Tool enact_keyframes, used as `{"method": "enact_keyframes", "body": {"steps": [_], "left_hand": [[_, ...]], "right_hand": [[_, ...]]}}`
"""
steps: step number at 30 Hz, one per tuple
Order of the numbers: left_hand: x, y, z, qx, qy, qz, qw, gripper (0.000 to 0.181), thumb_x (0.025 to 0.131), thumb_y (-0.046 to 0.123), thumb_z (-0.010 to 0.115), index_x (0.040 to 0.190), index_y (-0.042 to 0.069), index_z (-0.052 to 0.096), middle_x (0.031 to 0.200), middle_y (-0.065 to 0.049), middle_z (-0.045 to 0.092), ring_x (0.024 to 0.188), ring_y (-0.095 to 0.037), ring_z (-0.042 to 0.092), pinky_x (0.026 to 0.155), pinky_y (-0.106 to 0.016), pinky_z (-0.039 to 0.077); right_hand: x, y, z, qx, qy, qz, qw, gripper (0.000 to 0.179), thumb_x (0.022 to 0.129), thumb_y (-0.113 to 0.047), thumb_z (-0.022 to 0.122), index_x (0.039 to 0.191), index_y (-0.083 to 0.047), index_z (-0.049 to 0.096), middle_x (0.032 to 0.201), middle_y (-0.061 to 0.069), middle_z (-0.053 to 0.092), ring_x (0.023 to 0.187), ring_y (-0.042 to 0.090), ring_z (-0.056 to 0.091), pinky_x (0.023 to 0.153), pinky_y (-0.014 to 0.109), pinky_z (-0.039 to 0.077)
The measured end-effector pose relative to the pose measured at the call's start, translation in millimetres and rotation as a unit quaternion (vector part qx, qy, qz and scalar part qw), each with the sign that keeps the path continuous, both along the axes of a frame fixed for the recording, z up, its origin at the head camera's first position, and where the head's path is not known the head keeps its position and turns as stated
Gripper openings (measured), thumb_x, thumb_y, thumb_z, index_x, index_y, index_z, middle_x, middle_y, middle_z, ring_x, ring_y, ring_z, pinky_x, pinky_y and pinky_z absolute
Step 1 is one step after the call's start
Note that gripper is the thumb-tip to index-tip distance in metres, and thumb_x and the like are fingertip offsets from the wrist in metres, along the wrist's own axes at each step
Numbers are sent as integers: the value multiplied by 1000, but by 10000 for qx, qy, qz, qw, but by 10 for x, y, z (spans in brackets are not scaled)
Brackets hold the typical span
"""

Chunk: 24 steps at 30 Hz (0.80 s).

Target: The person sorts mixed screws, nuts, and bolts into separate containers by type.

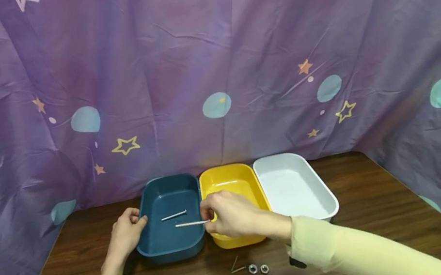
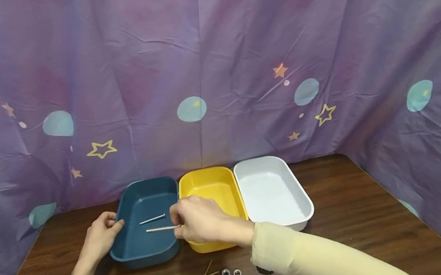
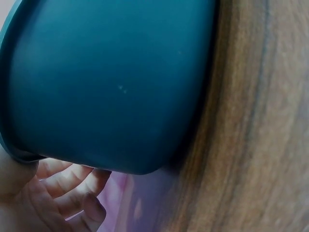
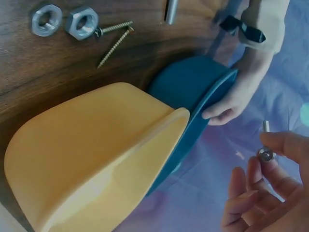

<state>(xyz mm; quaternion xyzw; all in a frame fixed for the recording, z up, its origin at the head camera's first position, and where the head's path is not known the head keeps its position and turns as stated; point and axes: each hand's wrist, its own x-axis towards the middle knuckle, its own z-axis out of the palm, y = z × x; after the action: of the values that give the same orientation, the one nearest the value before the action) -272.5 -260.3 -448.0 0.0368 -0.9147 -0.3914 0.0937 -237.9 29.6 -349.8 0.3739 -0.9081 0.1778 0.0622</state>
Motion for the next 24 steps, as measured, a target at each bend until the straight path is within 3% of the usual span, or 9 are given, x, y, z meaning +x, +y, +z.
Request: {"method": "enact_keyframes", "body": {"steps": [10, 24], "left_hand": [[13, 6, 1, 38, 2, 27, 10000, 28, 94, 16, 62, 113, -4, 56, 93, -14, 60, 85, -30, 57, 76, -45, 44], [17, 5, -7, 15, 21, 16, 10000, 28, 94, 16, 61, 112, -4, 56, 94, -15, 60, 86, -31, 57, 77, -46, 44]], "right_hand": [[-238, -200, -120, -949, -42, -542, 9940, 14, 81, -21, 75, 75, -22, 63, 72, -12, 57, 64, 8, 51, 55, 24, 42], [-537, -438, -280, -1361, -256, -1098, 9843, 10, 83, -22, 74, 79, -19, 65, 72, -10, 57, 67, 11, 52, 60, 25, 43]]}}
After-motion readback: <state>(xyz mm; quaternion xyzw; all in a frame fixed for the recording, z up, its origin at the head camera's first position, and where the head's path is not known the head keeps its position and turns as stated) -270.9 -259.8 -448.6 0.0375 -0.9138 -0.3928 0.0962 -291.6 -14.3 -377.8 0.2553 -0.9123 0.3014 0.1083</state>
